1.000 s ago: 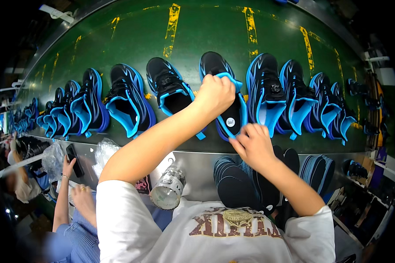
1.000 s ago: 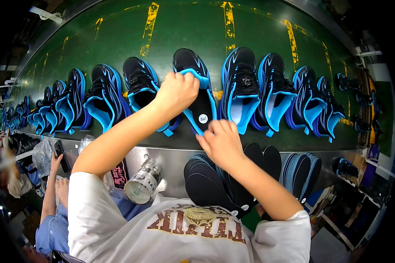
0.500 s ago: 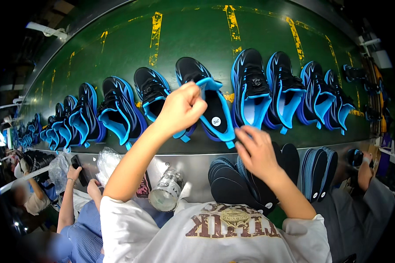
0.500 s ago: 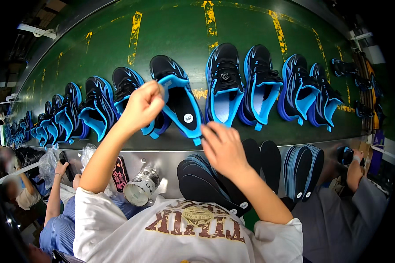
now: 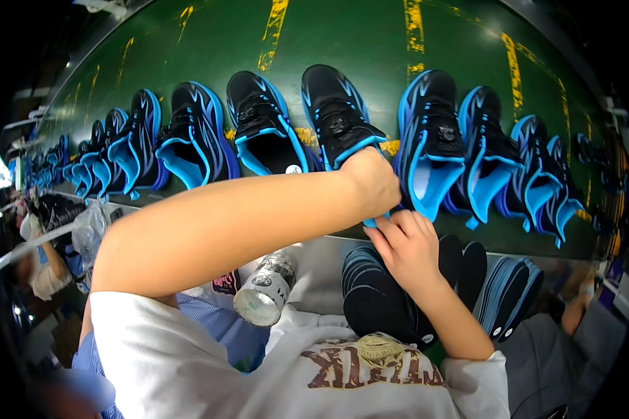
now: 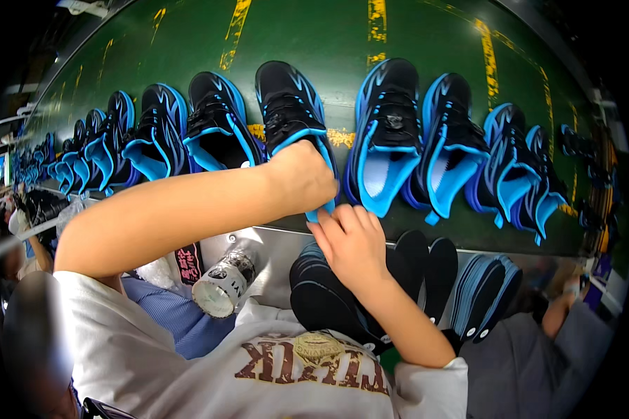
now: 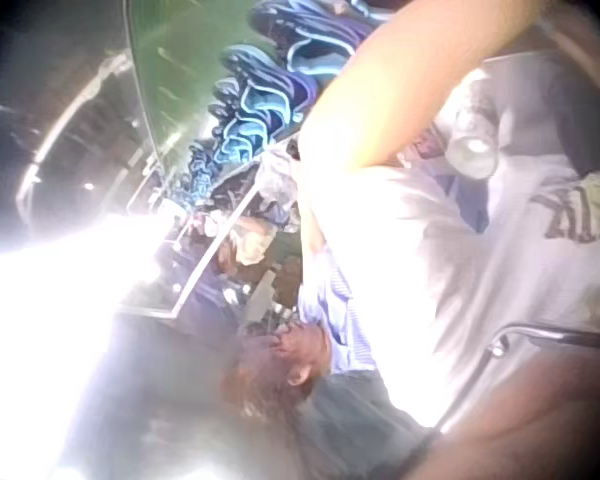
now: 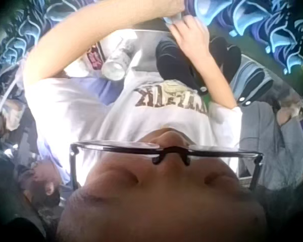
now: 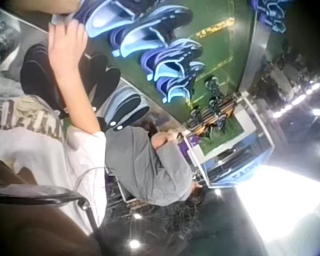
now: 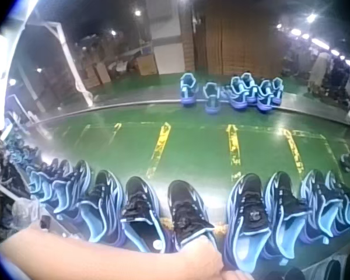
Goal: The person inserts black insoles into blue and black sneakers on a conveyor belt, then retrieves more insoles from a shelf before continuing the task.
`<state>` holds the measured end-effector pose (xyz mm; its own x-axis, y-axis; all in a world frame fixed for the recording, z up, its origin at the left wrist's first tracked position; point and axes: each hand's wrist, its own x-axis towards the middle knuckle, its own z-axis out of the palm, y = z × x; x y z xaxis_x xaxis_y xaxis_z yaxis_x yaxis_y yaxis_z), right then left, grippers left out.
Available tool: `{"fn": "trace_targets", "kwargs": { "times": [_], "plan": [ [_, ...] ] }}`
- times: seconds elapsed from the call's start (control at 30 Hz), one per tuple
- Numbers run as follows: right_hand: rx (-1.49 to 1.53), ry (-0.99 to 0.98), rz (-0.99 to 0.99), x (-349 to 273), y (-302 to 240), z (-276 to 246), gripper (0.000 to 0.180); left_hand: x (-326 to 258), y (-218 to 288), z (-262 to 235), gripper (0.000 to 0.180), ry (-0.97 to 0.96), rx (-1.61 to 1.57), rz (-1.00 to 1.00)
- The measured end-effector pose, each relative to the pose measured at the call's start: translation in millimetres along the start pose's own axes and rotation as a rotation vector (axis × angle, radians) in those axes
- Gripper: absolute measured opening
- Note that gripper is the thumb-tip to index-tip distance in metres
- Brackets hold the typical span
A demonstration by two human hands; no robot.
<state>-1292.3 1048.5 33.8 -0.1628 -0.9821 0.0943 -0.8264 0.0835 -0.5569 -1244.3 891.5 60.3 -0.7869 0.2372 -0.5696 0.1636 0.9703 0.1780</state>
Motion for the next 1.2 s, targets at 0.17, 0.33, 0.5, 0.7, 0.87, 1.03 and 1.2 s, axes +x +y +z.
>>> {"fn": "trace_targets", "kwargs": {
  "times": [0.17, 0.33, 0.5, 0.7, 0.87, 1.03, 1.2],
  "plan": [
    [0.050, -0.018, 0.007, 1.1, 3.2, 8.7, 0.021, 35.6, -12.6, 64.1, 0.021, -0.285, 0.358, 0.049],
    [0.078, -0.067, 0.000, 5.2, 8.9, 9.2, 0.026, 49.3, -13.7, 80.9, 0.021, -0.251, 0.442, 0.151],
    [0.086, -0.066, -0.032, 7.9, 11.9, 8.3, 0.032, 19.0, -46.5, 63.1, 0.013, 0.004, 0.267, 0.337],
    [0.094, -0.065, -0.038, 6.3, 12.8, 8.6, 0.031, 14.2, -45.9, 46.3, 0.019, -0.126, 0.145, 0.240],
    [0.102, -0.054, -0.009, 3.9, 11.4, 7.9, 0.028, 22.0, -43.3, 57.2, 0.014, -0.028, 0.116, 0.225],
    [0.145, -0.003, 0.000, -4.6, 8.1, -9.3, 0.029, 29.6, -32.3, 54.1, 0.022, -0.187, -0.092, 0.065],
    [0.078, 0.205, 0.357, -97.3, 46.8, -77.1, 0.023, 2.3, -2.3, 13.1, 0.011, 0.240, -0.391, 0.103]
  ]
}}
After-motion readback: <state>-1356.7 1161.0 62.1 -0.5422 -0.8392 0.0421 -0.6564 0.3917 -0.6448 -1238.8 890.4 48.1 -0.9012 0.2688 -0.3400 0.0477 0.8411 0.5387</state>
